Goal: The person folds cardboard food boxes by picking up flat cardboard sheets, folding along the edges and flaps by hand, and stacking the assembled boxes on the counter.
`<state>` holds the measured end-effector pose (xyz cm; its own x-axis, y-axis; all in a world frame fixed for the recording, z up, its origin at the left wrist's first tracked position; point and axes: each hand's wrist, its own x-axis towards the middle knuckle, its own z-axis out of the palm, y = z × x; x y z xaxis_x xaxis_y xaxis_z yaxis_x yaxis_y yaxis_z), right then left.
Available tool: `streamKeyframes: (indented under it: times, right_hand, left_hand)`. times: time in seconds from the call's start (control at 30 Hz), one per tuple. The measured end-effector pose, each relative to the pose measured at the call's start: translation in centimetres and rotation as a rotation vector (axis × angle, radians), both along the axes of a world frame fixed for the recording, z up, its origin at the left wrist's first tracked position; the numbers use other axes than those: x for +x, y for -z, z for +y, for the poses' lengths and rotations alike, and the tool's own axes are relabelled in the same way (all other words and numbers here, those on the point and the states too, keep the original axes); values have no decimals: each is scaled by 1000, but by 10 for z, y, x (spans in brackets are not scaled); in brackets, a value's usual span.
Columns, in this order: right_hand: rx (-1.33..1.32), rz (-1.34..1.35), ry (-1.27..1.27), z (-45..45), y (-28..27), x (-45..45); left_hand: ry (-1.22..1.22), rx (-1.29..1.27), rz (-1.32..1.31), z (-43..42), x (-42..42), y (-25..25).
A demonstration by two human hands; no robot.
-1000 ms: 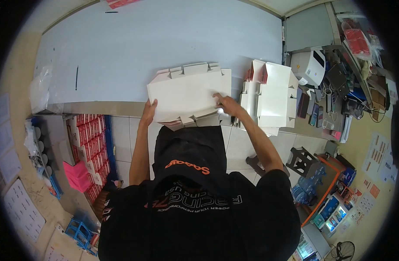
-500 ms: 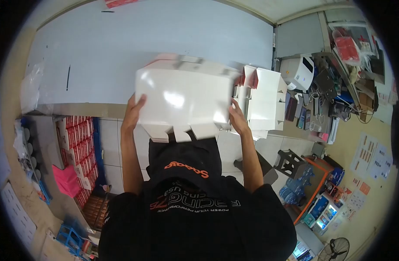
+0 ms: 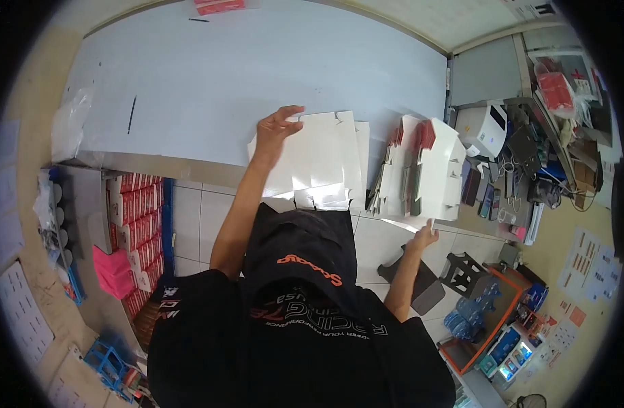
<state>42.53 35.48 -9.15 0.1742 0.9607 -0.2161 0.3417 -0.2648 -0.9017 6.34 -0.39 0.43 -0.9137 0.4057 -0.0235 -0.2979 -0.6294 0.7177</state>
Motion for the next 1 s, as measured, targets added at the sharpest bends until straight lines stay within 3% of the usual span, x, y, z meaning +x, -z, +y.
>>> streamKeyframes:
  times: [0.03, 0.07, 0.1, 0.17, 0.2, 0.23, 0.27, 0.33, 0.37, 0.43, 0.47, 0.53, 0.57, 0.7, 0.77, 0.9, 0.97, 1.0]
  right_hand:
    - [1, 3, 10, -17, -2, -9]
    - [338, -181, -136, -46, -12, -27]
    - [673, -367, -285, -74, -26, -50]
    - [599, -213, -555, -119, -54, -96]
    - [652, -263, -816, -126, -63, -115]
    - [698, -314, -1077, -131, -65, -132]
    - [668, -332, -1170, -137, -58, -152]
    - [633, -346, -1260, -133, -30, -183]
    - [576, -368, -1274, -129, -2, -195]
    - [513, -380, -1299, -132, 12, -220]
    - [528, -331, -1431, -141, 9, -233]
    - [628, -218, -1677, -163, -5, -263]
    - [717, -151, -1789, -176, -15, -279]
    - [828, -79, -1981, -209, -42, -335]
    - [254, -510, -2293, -202, -50, -355]
    - [282, -715, -2099, -181, -46, -357]
    - [413, -786, -2080, -166, 7, -362]
    - [429, -777, -2088, -168, 15, -363]
  left_hand:
    - [-11, -318, 22, -5, -9, 19]
    - [-27, -635, 46, -10, -15, 34]
    - [-26, -635, 53, -15, -19, 45]
    - [-113, -921, 33, -23, -24, 61]
    - [-110, -923, 42, -26, -20, 68]
    - [-356, -1357, 75, -30, -9, 75]
    - [-617, -1782, 108, -35, 5, 83]
    - [-520, -1990, -137, -53, 29, 107]
    - [-523, -1993, -134, -63, 41, 118]
    - [-21, -1476, -65, -83, 62, 127]
    - [-30, -1483, -72, -86, 69, 127]
    - [-176, -1204, 264, -77, 83, 115]
    - [-180, -1313, 337, -85, 88, 128]
    - [-62, -1080, 195, -97, 96, 81]
    - [-153, -962, 240, -95, 92, 80]
    - [-25, -933, 65, -74, 66, 99]
    - [118, -1663, 132, -41, 57, 106]
    - [100, -1666, 130, -29, 56, 105]
